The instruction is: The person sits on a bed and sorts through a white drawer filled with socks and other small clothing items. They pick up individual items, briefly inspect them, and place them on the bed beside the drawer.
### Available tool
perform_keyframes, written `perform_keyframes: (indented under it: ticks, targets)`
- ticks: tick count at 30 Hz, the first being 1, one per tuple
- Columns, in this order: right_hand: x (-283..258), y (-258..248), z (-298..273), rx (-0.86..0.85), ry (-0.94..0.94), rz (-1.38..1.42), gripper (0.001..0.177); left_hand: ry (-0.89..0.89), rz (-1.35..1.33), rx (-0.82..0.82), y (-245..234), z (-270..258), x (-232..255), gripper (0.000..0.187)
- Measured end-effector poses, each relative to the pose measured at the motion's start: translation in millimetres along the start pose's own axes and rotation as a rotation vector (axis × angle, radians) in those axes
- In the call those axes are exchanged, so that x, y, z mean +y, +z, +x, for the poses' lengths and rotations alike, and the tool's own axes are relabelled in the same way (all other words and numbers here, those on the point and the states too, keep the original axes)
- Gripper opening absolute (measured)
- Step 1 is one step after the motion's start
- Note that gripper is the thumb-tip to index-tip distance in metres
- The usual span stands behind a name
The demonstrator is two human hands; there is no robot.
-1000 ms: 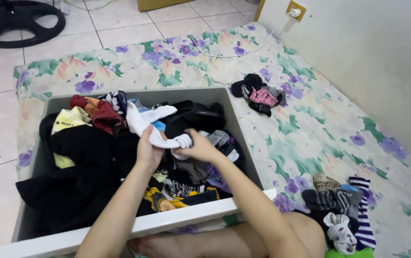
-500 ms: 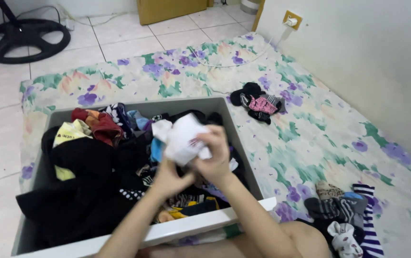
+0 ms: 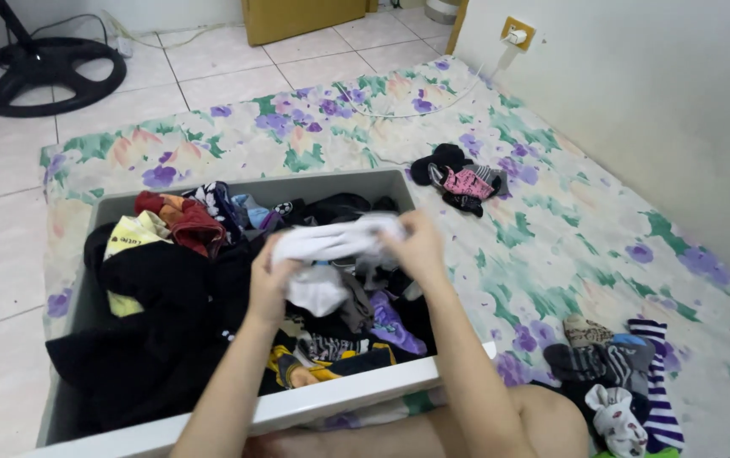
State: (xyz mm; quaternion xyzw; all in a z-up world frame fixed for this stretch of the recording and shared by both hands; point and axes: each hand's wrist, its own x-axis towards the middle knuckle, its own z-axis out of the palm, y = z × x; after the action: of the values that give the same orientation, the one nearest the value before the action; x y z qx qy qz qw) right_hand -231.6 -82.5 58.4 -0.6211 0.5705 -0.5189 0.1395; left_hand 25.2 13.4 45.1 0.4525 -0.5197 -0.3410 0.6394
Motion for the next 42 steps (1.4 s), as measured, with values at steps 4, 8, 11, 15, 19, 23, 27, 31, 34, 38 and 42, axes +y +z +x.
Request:
perform_keyframes:
  ticks: [4, 8, 11, 15, 19, 23, 27, 31, 34, 38, 42]
  targets:
    - [-45, -14, -32, -0.729, -0.406, 0.099, 0.074, -0.158, -0.594, -0.114, -4, 1, 14, 0.057]
    - [-124, -19, -87, -0.801, -0.353, 0.477, 0.126, -0.363, -0.834, -0.147, -9, -6, -1, 0.061]
    - [-115, -13, -114, -0.709, -0.171, 0.496, 0.113, -0.466, -0.909, -0.169, 5, -21, 46, 0.064]
    - [1, -36, -109, -0.659, 0.090, 0.684, 0.095, -0.389, -0.834, -0.392, 29, -37, 32, 0.067]
    - [197, -117, -80, -0.621, 0.427, 0.744, 0.039, -0.376, -0.346, -0.573, 56, -43, 21, 0.066]
    - [250, -253, -42, -0.356, 0.805, 1.016, 0.036, -0.368, 0.005, -0.599, 63, -47, -43, 0.056]
    - [354, -390, -42, 0.021, 0.801, 1.014, 0.045, -0.445, 0.055, -0.661, 75, -49, -61, 0.048]
    - [408, -527, -98, 0.492, 0.634, 1.055, 0.048, -0.500, 0.095, -0.658, 89, -52, -76, 0.044]
    - [361, -583, -137, 0.845, 0.514, 1.106, 0.056, -0.530, 0.108, -0.639, 98, -51, -103, 0.041]
    - [387, -590, -191, 0.502, 0.211, 1.178, 0.056, -0.542, 0.171, -0.532, 116, -48, -117, 0.034]
    - [301, -489, -162, 0.280, 0.556, 0.988, 0.052, -0.566, 0.193, -0.504, 152, -40, -75, 0.031]
